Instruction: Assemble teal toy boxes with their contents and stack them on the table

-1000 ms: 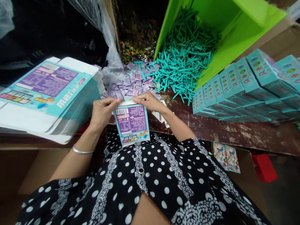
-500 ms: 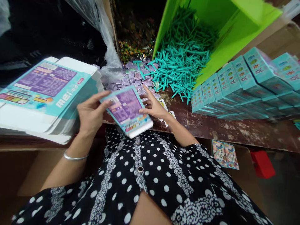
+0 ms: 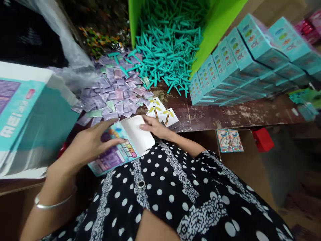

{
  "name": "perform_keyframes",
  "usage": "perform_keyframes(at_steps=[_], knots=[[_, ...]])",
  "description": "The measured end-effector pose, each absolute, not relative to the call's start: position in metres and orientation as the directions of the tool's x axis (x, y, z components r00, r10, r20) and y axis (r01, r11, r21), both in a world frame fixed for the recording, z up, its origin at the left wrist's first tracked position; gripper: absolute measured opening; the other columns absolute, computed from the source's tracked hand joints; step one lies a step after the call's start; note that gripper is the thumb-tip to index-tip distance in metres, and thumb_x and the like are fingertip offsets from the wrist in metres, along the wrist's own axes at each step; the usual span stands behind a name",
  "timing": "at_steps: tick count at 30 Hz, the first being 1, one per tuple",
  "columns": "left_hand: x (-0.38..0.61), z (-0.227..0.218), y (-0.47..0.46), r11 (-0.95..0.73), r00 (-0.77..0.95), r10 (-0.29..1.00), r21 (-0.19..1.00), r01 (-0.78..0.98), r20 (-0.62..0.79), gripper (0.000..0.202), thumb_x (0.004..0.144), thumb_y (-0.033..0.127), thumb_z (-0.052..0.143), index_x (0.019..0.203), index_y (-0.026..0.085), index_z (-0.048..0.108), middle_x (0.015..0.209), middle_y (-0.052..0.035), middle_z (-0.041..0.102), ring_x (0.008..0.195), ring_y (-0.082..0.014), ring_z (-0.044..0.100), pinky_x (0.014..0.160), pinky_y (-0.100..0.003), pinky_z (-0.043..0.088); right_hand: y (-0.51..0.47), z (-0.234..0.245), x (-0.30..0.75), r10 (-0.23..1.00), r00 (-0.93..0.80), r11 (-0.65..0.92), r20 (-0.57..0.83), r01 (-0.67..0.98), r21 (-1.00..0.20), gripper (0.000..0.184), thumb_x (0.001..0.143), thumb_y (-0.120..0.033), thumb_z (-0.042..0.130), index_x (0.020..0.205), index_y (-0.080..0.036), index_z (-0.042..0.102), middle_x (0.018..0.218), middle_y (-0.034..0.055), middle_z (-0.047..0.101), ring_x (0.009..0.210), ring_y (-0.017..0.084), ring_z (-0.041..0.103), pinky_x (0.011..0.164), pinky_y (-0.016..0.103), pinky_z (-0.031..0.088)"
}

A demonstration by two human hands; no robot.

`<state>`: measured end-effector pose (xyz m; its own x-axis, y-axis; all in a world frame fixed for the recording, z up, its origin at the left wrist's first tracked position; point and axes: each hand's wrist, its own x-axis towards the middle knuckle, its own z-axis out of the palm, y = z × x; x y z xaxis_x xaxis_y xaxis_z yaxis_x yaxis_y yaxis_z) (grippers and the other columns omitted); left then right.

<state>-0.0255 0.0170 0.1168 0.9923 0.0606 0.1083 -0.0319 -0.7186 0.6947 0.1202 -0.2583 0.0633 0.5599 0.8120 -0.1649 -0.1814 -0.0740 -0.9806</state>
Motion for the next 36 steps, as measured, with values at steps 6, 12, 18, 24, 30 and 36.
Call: perform_keyframes(at_steps=[6,12,18,24,30,36], knots=[[-0.024,0.122,0.031,-0.638,0.941,0.267,0.694,0.333,-0.207,0.058,0.070,0.079,0.073,0.095,0.027,0.074,0.079,-0.0031,0.078,0.064,-0.0259,0.063,0.063,-0.037,0.047,-0.337,0.087,0.156,0.803,0.588,-0.473,-0.103,0.523,-0.709,0.108,0.090,-0.074,0.088,0.179,-0.029,0.047,0.180,0.0158,0.057,0.174,0.039,0.044,0.142,0.063,0.037],[-0.025,0.108,0.033,-0.597,0.894,0.286,0.666,0.448,-0.345,0.062,0.064,0.080,0.069,0.091,0.025,0.074,0.072,-0.0008,0.073,0.065,-0.0246,0.060,0.061,-0.033,0.046,-0.421,0.067,0.147,0.744,0.631,-0.668,-0.221,0.693,-0.272,0.123,0.093,-0.067,0.089,0.187,-0.016,0.029,0.193,0.0197,0.031,0.184,0.039,0.020,0.150,0.065,0.016],[-0.020,0.093,0.033,-0.581,0.894,0.285,0.680,0.448,-0.346,0.057,0.065,0.079,0.070,0.081,0.024,0.071,0.067,-0.0013,0.069,0.066,-0.0235,0.059,0.059,-0.031,0.044,-0.431,0.045,0.115,0.730,0.681,-0.666,-0.053,0.693,-0.277,0.077,0.111,-0.069,0.064,0.174,-0.024,0.058,0.174,0.0145,0.064,0.170,0.036,0.052,0.149,0.067,0.024],[-0.016,0.097,0.027,-0.565,0.904,0.276,0.705,0.428,-0.327,0.052,0.065,0.073,0.073,0.085,0.026,0.074,0.069,-0.0004,0.072,0.067,-0.0234,0.060,0.059,-0.031,0.043,-0.411,0.038,0.131,0.707,0.695,-0.704,-0.132,0.676,-0.218,0.137,0.089,-0.089,0.079,0.188,-0.012,0.025,0.194,0.0222,0.023,0.185,0.042,0.015,0.150,0.068,0.014],[-0.020,0.097,0.025,-0.518,0.894,0.288,0.729,0.447,-0.344,0.049,0.066,0.073,0.073,0.080,0.026,0.071,0.069,0.0003,0.069,0.066,-0.0227,0.058,0.059,-0.031,0.041,-0.415,0.021,0.115,0.746,0.664,-0.647,-0.046,0.707,-0.286,0.068,0.114,-0.063,0.062,0.169,-0.023,0.064,0.175,0.0160,0.062,0.173,0.034,0.049,0.149,0.066,0.026],[-0.018,0.088,0.030,-0.503,0.897,0.284,0.743,0.441,-0.340,0.047,0.064,0.070,0.077,0.078,0.025,0.074,0.069,-0.0011,0.072,0.066,-0.0222,0.060,0.059,-0.031,0.042,-0.413,0.027,0.113,0.708,0.706,-0.679,-0.020,0.673,-0.294,0.093,0.106,-0.081,0.064,0.173,-0.018,0.058,0.181,0.0180,0.055,0.176,0.036,0.043,0.151,0.065,0.019]])
